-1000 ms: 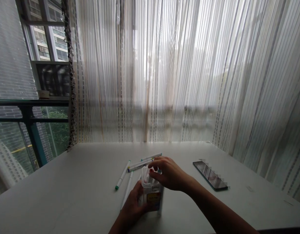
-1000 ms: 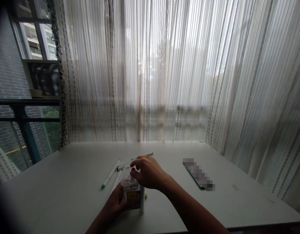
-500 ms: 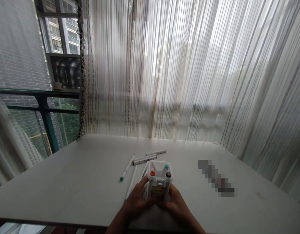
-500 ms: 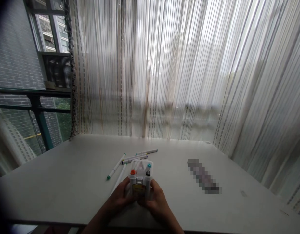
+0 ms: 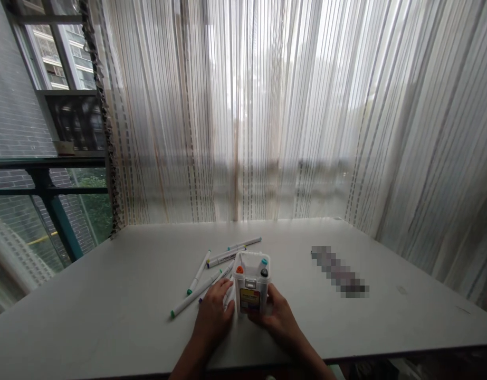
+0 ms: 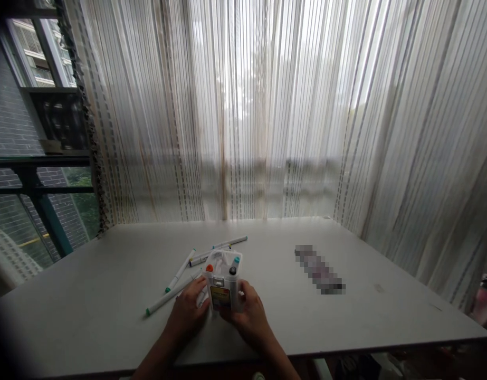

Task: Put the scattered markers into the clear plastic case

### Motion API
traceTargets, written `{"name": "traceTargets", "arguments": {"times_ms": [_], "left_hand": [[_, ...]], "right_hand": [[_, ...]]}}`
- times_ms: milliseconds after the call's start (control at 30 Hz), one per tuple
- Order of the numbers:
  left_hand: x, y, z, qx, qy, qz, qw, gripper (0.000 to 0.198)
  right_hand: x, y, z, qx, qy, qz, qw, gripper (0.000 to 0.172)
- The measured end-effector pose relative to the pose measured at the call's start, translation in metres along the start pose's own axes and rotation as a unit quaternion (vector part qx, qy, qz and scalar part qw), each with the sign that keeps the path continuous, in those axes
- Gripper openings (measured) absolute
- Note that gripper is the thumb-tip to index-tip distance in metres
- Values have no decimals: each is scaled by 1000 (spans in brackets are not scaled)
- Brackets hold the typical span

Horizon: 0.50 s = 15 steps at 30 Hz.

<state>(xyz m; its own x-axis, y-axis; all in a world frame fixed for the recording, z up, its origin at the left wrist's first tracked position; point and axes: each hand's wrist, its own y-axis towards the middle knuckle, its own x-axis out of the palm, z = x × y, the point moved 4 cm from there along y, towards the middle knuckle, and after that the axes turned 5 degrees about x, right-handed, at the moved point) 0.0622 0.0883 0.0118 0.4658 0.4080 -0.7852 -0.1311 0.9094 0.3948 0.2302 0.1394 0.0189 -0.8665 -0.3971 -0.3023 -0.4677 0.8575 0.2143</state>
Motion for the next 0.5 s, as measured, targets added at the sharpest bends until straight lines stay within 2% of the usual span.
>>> {"name": "traceTargets", "arguments": {"times_ms": [167, 267, 367, 500], "left_hand": [[-14, 1, 2, 0, 43, -6, 999, 48], [-22, -1, -3, -2, 95, -38, 995, 58], [-26, -1, -15, -25, 132, -81, 988, 70], [-25, 14, -27, 4, 60, -77, 995, 57]], "right_hand": [[3, -1, 3, 2, -1, 1, 1000, 48], [-2, -2, -3, 2, -20, 5, 1000, 46], [-21, 1, -18, 14, -86, -1, 996, 49], [-57, 16, -39, 38, -226, 8, 973, 59]]}}
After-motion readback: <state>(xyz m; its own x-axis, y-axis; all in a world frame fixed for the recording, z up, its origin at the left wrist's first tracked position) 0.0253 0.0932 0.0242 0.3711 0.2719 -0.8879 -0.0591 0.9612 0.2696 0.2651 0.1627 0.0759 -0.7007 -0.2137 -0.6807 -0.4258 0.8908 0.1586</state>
